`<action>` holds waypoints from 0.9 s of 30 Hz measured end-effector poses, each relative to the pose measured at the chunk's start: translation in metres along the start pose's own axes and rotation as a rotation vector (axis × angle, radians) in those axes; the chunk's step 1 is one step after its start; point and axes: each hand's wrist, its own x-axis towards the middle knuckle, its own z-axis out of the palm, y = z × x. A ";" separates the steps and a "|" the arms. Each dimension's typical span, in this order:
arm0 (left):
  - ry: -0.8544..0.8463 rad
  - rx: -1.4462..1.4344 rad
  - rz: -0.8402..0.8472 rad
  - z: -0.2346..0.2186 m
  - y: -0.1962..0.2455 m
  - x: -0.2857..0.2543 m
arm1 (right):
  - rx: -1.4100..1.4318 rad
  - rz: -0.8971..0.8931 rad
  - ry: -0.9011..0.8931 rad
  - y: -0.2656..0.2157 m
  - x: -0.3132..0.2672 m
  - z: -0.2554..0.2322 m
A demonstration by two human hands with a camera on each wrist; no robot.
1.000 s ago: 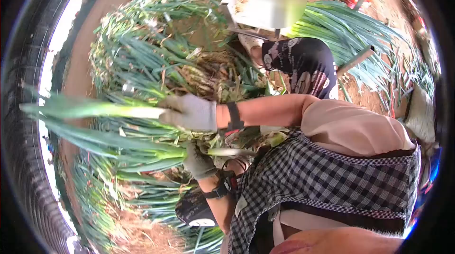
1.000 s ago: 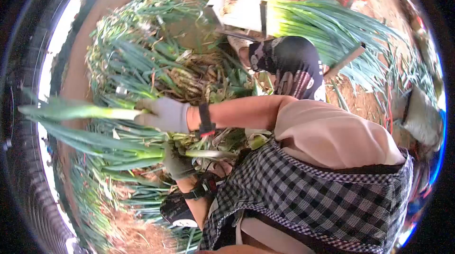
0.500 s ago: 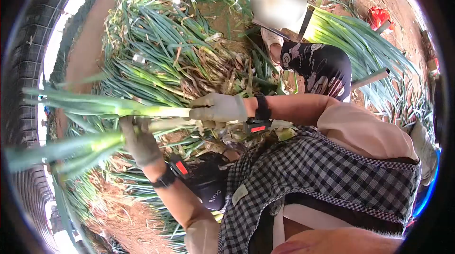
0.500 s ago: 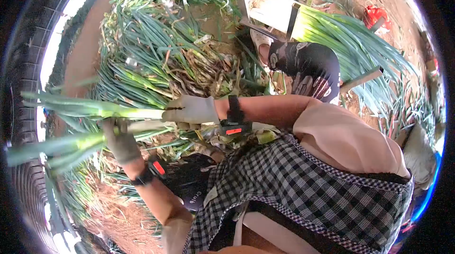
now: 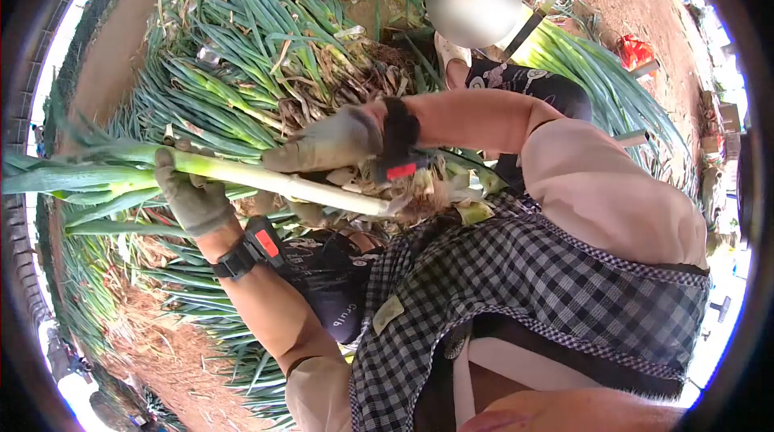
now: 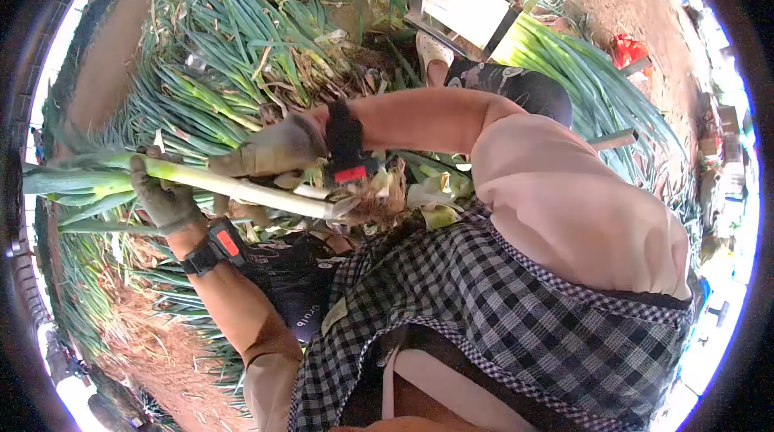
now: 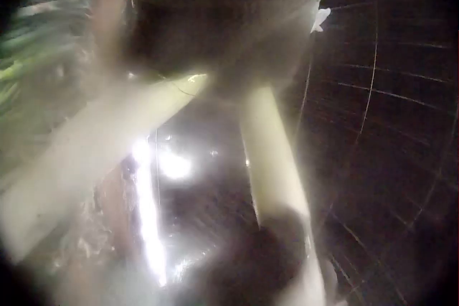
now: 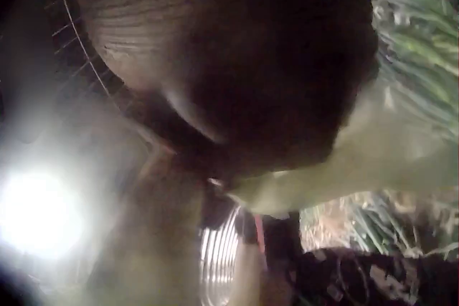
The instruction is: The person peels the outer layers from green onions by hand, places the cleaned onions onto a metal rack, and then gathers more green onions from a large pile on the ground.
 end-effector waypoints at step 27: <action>0.744 -0.118 0.119 -0.206 0.022 0.067 | -0.677 0.181 0.379 0.062 0.009 0.047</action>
